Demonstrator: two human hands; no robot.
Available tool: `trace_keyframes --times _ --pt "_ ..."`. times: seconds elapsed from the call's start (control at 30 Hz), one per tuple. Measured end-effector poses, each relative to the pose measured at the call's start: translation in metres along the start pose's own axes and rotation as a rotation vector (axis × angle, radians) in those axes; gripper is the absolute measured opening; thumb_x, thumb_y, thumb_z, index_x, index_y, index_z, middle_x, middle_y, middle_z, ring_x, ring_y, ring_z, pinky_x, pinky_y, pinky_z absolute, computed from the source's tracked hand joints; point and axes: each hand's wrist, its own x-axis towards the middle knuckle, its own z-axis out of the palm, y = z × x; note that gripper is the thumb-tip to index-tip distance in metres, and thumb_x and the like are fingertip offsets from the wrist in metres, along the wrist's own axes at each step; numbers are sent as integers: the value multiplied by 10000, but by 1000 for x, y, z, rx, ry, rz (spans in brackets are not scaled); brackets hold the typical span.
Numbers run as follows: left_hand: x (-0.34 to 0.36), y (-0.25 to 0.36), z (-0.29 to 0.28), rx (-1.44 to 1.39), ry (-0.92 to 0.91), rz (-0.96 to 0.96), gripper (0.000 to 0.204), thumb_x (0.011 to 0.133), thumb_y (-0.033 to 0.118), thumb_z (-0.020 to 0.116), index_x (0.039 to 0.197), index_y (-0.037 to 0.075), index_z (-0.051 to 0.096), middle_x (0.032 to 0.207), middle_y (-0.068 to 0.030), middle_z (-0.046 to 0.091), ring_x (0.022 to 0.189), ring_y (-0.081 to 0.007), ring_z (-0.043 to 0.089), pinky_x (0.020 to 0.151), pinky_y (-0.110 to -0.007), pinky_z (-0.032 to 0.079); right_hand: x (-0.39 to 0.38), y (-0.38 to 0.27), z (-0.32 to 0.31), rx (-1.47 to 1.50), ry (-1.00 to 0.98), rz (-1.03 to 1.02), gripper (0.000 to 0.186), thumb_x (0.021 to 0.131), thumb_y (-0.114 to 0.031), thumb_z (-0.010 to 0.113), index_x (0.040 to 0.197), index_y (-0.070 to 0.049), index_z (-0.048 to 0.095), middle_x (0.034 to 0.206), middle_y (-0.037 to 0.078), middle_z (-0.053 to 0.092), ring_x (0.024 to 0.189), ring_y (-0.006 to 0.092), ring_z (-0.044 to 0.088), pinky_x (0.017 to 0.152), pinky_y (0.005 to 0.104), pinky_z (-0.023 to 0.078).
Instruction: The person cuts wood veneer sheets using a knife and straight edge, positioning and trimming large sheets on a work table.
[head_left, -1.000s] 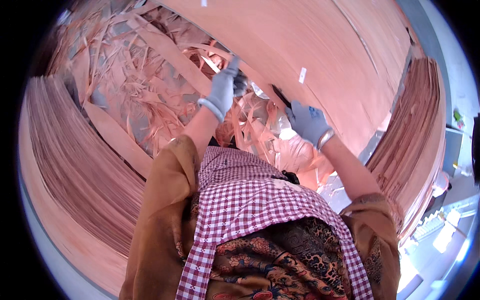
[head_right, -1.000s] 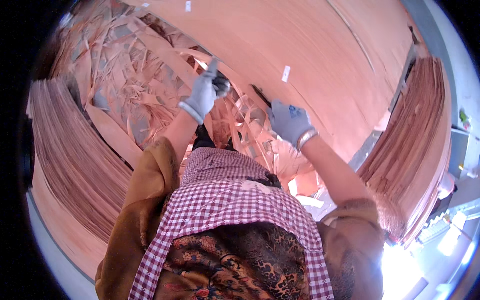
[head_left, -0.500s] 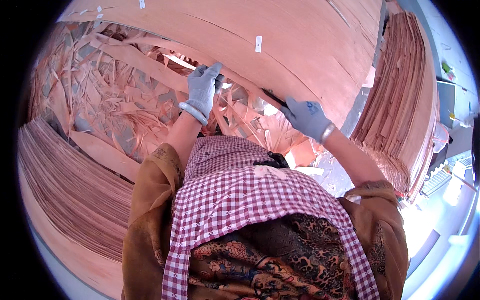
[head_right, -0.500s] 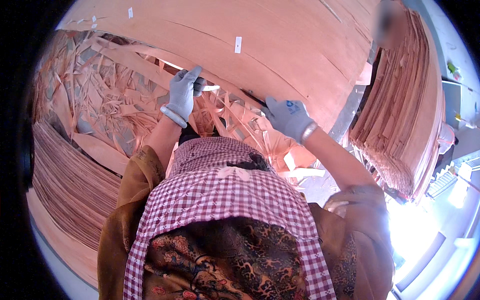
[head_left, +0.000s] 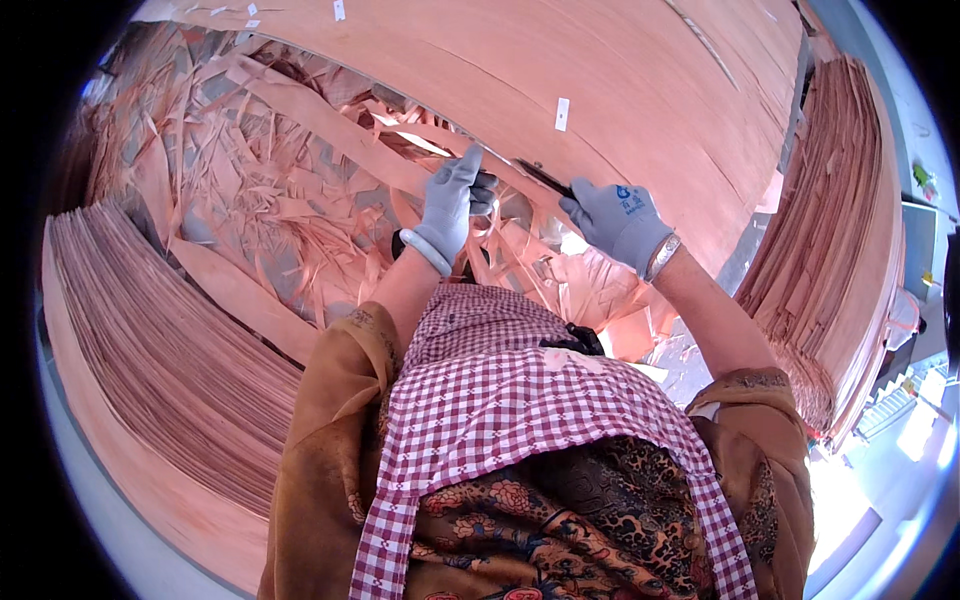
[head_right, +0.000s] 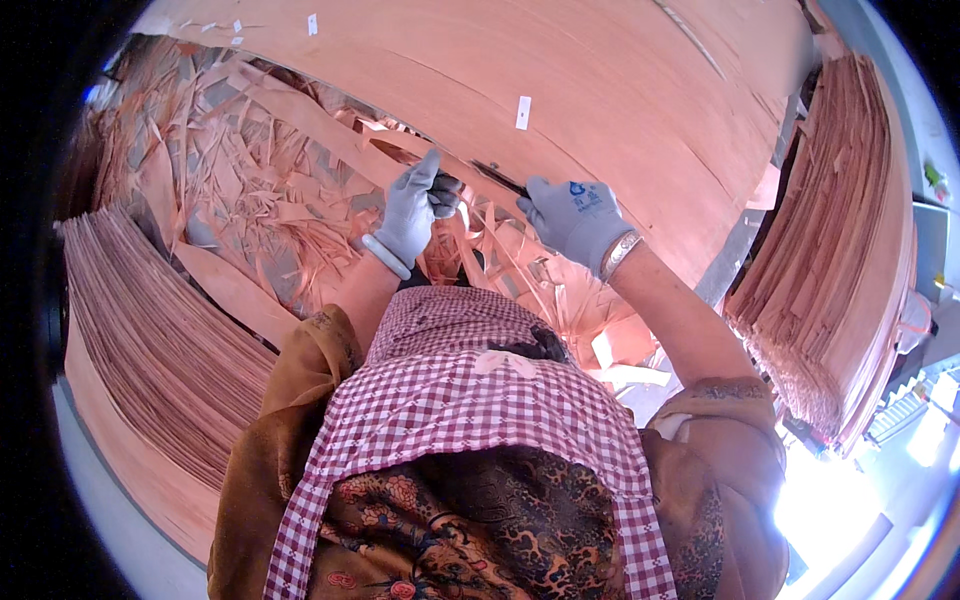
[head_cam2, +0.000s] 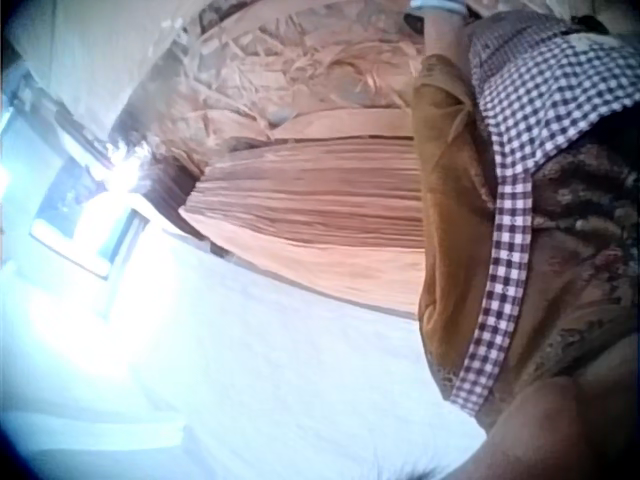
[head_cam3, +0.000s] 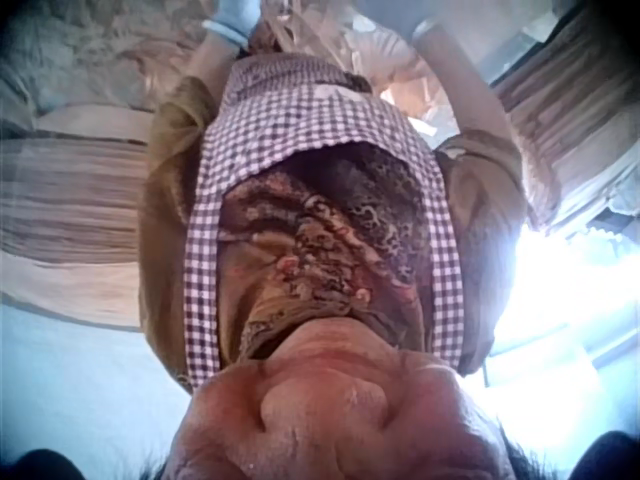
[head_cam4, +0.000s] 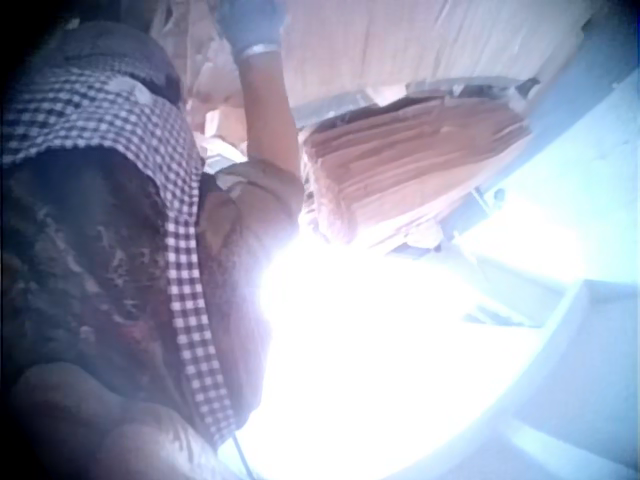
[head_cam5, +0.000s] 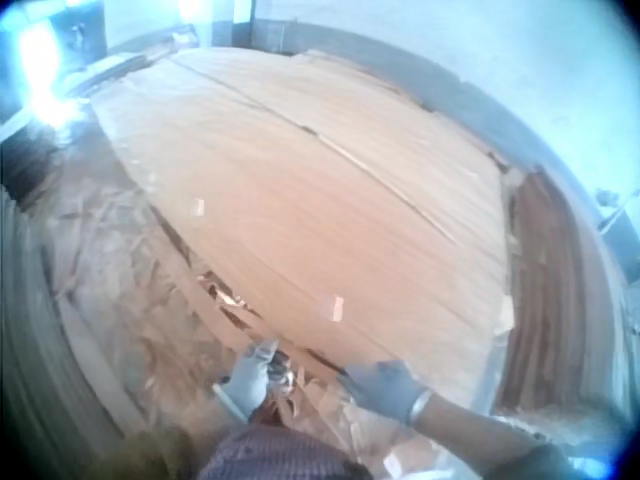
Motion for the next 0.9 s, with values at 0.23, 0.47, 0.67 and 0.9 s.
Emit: trace_keyframes --times 0.23,0.47,0.67,0.9 --pt "0 2 0 24 52 8 361 903 412 657 867 60 584 744 -58 601 570 -124 563 505 -256 459 36 -16 -7 -56 -31 -11 318 982 -399 429 959 -97 525 733 166 656 724 373 657 636 493 487" --pt "9 8 4 12 47 19 362 889 406 677 857 56 590 708 -52 616 528 -126 571 475 -244 481 26 -7 -7 2 -39 -29 352 981 -420 416 963 -90 535 746 173 660 728 371 659 658 473 492" --pt "8 13 11 54 82 32 340 875 392 698 811 79 580 658 -40 612 480 -122 563 437 -228 463 29 -7 -10 -30 -48 -29 346 982 -410 412 957 -88 535 745 171 662 729 373 659 660 472 491" --pt "11 12 24 20 212 99 316 858 210 740 714 113 476 587 -5 529 424 -73 438 394 -215 329 19 -17 -2 -22 -112 46 280 948 -325 490 997 -53 538 832 152 701 805 346 690 681 462 514"
